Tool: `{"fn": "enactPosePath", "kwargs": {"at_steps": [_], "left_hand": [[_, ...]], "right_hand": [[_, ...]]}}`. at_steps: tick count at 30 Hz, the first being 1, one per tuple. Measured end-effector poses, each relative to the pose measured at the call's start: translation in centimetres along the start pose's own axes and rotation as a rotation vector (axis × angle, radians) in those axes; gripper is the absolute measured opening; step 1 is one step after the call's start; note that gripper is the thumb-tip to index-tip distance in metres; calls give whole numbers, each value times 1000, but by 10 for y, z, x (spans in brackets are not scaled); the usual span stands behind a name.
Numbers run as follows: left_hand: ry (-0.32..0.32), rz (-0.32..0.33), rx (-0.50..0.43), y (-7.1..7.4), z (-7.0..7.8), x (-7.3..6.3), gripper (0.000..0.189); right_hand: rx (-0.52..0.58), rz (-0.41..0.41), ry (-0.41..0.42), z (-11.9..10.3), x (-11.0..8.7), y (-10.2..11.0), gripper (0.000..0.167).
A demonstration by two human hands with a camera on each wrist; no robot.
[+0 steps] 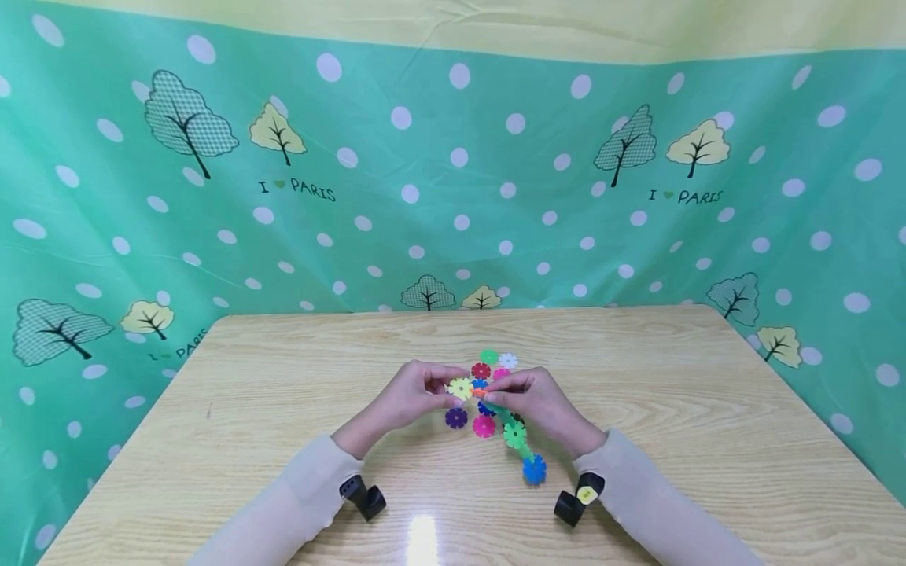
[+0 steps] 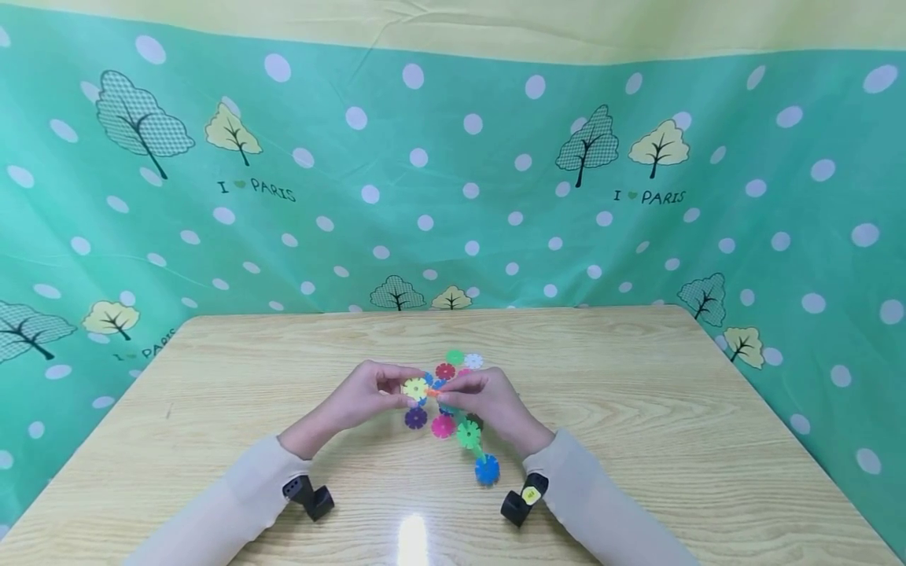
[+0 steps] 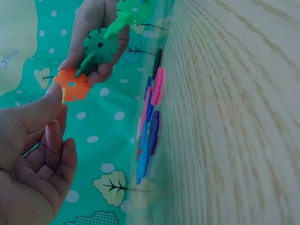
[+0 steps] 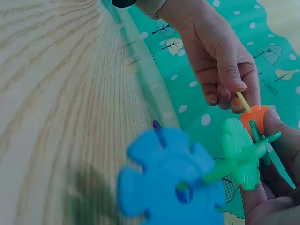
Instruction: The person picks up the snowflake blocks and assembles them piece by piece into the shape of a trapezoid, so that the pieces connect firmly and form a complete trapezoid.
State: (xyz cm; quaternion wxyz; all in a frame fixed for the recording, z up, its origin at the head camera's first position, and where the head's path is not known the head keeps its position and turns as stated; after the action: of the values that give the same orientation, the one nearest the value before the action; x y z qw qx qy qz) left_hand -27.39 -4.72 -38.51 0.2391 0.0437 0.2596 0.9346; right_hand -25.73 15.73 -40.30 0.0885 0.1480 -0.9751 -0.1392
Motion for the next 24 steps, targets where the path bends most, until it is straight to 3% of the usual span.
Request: {"fn": "enactPosePath", "kwargs": {"at_steps": [6, 13, 24], "left_hand": [[0, -3, 23, -2, 0, -1, 38], [-69, 1, 28, -4, 2, -2, 38], [-67, -4, -27, -10, 6, -3, 38]], "right_hand": [[4, -13, -14, -4, 1, 0, 16], [-28, 15, -16, -6, 1, 1, 13], [6, 22, 34, -3, 0, 2, 17]]}}
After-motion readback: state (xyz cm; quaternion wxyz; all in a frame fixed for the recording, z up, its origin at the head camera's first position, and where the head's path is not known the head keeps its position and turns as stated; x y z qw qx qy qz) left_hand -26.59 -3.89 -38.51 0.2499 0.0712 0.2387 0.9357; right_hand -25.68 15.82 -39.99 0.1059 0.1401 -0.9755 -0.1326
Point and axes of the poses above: each hand's wrist, its own x-axis towards the middle knuckle, its own y-axis out of the back of the hand, z = x × y, the point moved 3 cm from there along x, towards the middle knuckle, and after that the axes turned 12 degrees about y, right-handed, at the moved point
